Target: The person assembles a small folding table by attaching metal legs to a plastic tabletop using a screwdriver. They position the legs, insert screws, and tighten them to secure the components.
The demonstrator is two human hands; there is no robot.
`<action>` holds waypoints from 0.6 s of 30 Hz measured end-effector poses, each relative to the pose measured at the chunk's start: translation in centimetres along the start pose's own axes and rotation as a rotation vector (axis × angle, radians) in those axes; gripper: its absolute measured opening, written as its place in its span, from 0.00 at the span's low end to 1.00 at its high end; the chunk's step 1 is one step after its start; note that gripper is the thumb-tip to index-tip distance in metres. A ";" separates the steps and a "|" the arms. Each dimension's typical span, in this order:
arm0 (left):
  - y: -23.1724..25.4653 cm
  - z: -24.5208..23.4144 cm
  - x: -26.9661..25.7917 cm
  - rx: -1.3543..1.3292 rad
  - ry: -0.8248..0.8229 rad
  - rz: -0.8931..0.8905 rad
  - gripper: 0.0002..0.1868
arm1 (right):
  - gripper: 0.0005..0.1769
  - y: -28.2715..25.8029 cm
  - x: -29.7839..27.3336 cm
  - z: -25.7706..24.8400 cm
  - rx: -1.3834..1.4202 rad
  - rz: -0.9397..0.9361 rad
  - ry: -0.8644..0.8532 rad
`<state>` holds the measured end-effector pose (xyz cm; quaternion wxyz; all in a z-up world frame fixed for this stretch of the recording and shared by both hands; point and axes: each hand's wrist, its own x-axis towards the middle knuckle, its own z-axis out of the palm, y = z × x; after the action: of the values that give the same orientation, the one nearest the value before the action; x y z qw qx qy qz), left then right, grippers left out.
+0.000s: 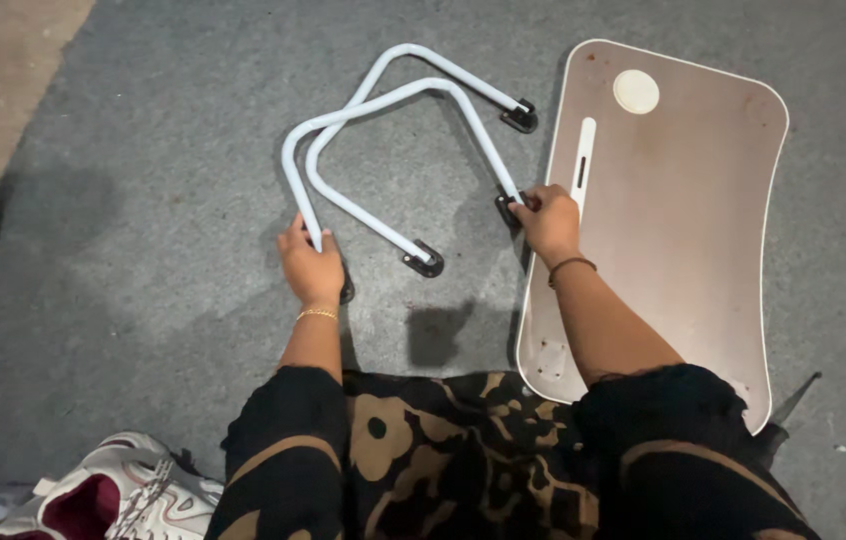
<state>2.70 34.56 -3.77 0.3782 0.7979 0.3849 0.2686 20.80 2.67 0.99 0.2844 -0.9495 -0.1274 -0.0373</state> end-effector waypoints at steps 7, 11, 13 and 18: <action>-3.3 0.7 0.2 0.077 -0.021 0.116 0.28 | 0.25 1.6 -2.8 -1.1 0.223 -0.070 -0.005; -3.0 0.1 0.1 0.087 -0.048 0.136 0.34 | 0.16 5.4 -12.3 -4.2 0.301 0.024 0.107; -2.2 -0.7 -0.5 0.105 -0.029 0.074 0.36 | 0.13 7.4 -20.3 -5.3 0.710 0.542 -0.038; 3.4 -0.4 -3.2 0.018 -0.023 0.153 0.38 | 0.10 11.5 -31.5 -5.9 1.471 1.187 0.091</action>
<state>2.03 30.66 -1.27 0.3536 0.8315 0.3207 0.2842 -6.58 -16.81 -4.76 0.7889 -0.4393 0.3962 0.1664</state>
